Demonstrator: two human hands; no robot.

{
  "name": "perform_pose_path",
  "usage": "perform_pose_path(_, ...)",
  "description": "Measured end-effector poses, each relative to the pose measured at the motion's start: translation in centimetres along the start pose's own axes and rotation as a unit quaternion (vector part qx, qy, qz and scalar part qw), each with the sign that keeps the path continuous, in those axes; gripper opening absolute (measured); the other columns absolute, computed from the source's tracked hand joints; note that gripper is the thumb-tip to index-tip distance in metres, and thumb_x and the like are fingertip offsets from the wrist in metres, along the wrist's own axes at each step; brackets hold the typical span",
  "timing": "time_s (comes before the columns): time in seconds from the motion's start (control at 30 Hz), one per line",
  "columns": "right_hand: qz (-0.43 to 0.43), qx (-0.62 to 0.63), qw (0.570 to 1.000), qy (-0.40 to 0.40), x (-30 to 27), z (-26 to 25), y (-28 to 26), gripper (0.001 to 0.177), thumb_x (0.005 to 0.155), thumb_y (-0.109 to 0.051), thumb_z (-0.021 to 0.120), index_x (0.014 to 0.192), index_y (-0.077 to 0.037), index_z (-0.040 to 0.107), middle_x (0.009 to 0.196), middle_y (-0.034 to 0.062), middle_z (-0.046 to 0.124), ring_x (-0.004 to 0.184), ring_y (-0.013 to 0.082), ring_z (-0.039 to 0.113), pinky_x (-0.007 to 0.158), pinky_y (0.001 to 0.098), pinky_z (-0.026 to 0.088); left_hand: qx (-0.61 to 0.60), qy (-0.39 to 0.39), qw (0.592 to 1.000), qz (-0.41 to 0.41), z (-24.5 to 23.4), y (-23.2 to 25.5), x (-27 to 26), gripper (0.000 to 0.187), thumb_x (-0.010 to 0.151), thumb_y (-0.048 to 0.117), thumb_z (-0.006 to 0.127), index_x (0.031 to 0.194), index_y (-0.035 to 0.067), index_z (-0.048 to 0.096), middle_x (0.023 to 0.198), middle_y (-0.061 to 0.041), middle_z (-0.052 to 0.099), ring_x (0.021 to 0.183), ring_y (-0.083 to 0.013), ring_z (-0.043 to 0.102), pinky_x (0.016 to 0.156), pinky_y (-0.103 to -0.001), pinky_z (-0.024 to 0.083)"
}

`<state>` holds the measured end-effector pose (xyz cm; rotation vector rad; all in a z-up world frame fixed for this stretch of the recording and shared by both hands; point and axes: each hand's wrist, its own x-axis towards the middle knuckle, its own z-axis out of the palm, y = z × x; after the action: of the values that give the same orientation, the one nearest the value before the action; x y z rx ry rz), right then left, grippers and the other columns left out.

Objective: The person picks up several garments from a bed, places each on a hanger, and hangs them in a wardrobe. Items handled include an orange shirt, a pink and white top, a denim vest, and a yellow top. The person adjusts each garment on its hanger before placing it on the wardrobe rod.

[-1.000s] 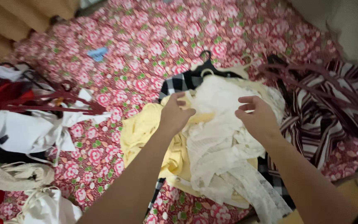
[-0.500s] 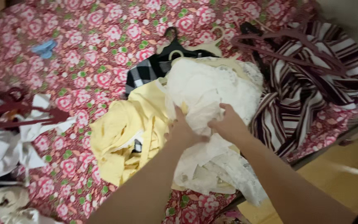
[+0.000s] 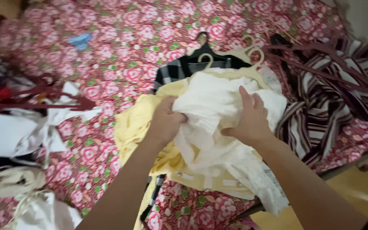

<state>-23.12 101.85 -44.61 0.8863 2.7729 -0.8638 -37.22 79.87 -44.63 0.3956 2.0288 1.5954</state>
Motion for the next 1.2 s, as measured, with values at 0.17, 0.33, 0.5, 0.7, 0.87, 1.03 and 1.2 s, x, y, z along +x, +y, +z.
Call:
perform_pose_path(0.17, -0.123, 0.082, 0.983, 0.107, -1.3, 0.3, -5.4, 0.061, 0.071, -0.029, 0.088, 0.124, -0.011, 0.063, 0.118, 0.0185, 0.069, 0.118, 0.0389, 0.060, 0.098, 0.0464, 0.049, -0.251, 0.018, 0.966, -0.061, -6.5, 6.9, -6.6, 0.050, 0.074, -0.008, 0.052, 0.122, -0.002, 0.063, 0.105, -0.011, 0.072, 0.093, -0.0235, 0.070, 0.082, -0.039, 0.058)
perform_pose_path(0.33, -0.125, 0.211, 0.969, 0.031, -4.5, 2.3, -13.6, 0.035, 0.086, -0.031, 0.077, 0.113, -0.010, 0.068, 0.102, 0.0143, 0.074, 0.099, 0.0327, 0.070, 0.081, 0.0422, 0.053, -0.359, 0.110, 0.925, -0.062, -13.2, 9.2, -13.6, 0.048, 0.077, -0.004, 0.043, 0.121, -0.004, 0.063, 0.106, -0.018, 0.072, 0.093, -0.0314, 0.072, 0.086, -0.049, 0.060)
perform_pose_path(0.5, -0.144, 0.304, 0.941, -0.047, -8.8, 3.7, -23.0, 0.038, 0.084, -0.033, 0.078, 0.112, -0.009, 0.069, 0.096, 0.0121, 0.075, 0.089, 0.0241, 0.072, 0.081, 0.0368, 0.055, -0.393, 0.202, 0.897, 0.017, -21.1, 9.1, -18.8, 0.034, 0.082, -0.003, 0.043, 0.107, -0.011, 0.064, 0.108, -0.022, 0.072, 0.102, -0.0362, 0.072, 0.095, -0.055, 0.061)
perform_pose_path(0.7, -0.225, 0.384, 0.889, -0.110, -12.7, 7.9, -32.2, 0.042, 0.087, -0.026, 0.075, 0.123, -0.007, 0.066, 0.104, 0.0080, 0.074, 0.091, 0.0191, 0.070, 0.082, 0.0320, 0.055, -0.215, 0.342, 0.901, 0.155, -29.5, 9.8, -24.2, 0.030, 0.081, -0.013, 0.040, 0.102, -0.010, 0.060, 0.108, -0.023, 0.070, 0.101, -0.0384, 0.069, 0.090, -0.054, 0.061)
perform_pose_path(0.87, -0.238, 0.418, 0.855, -0.194, -13.5, 10.4, -35.8, 0.038, 0.088, -0.021, 0.073, 0.122, -0.007, 0.066, 0.113, 0.0048, 0.074, 0.092, 0.0171, 0.071, 0.083, 0.0298, 0.057, -0.294, 0.370, 0.869, 0.148, -33.9, 11.0, -25.5, 0.040, 0.084, -0.008, 0.040, 0.116, -0.002, 0.063, 0.108, -0.017, 0.074, 0.098, -0.0296, 0.075, 0.087, -0.043, 0.064)
perform_pose_path(1.03, -0.290, 0.374, 0.866, -0.159, -12.9, 11.7, -34.5, 0.040, 0.089, -0.018, 0.074, 0.126, -0.007, 0.064, 0.124, 0.0090, 0.071, 0.110, 0.0146, 0.068, 0.090, 0.0301, 0.056, -0.019, 0.364, 0.931, -0.033, -35.0, 6.5, -23.9, 0.044, 0.085, 0.000, 0.060, 0.129, -0.003, 0.057, 0.103, -0.017, 0.070, 0.086, -0.0286, 0.067, 0.074, -0.041, 0.058)
perform_pose_path(1.2, -0.212, 0.325, 0.908, -0.160, -11.1, 12.4, -31.0, 0.037, 0.087, -0.020, 0.072, 0.122, -0.009, 0.068, 0.121, 0.0077, 0.074, 0.105, 0.0175, 0.072, 0.089, 0.0315, 0.057, 0.228, 0.267, 0.906, -0.235, -32.9, 1.6, -21.1, 0.075, 0.080, 0.023, 0.080, 0.142, -0.006, 0.047, 0.112, -0.026, 0.073, 0.097, -0.0318, 0.073, 0.088, -0.040, 0.059)
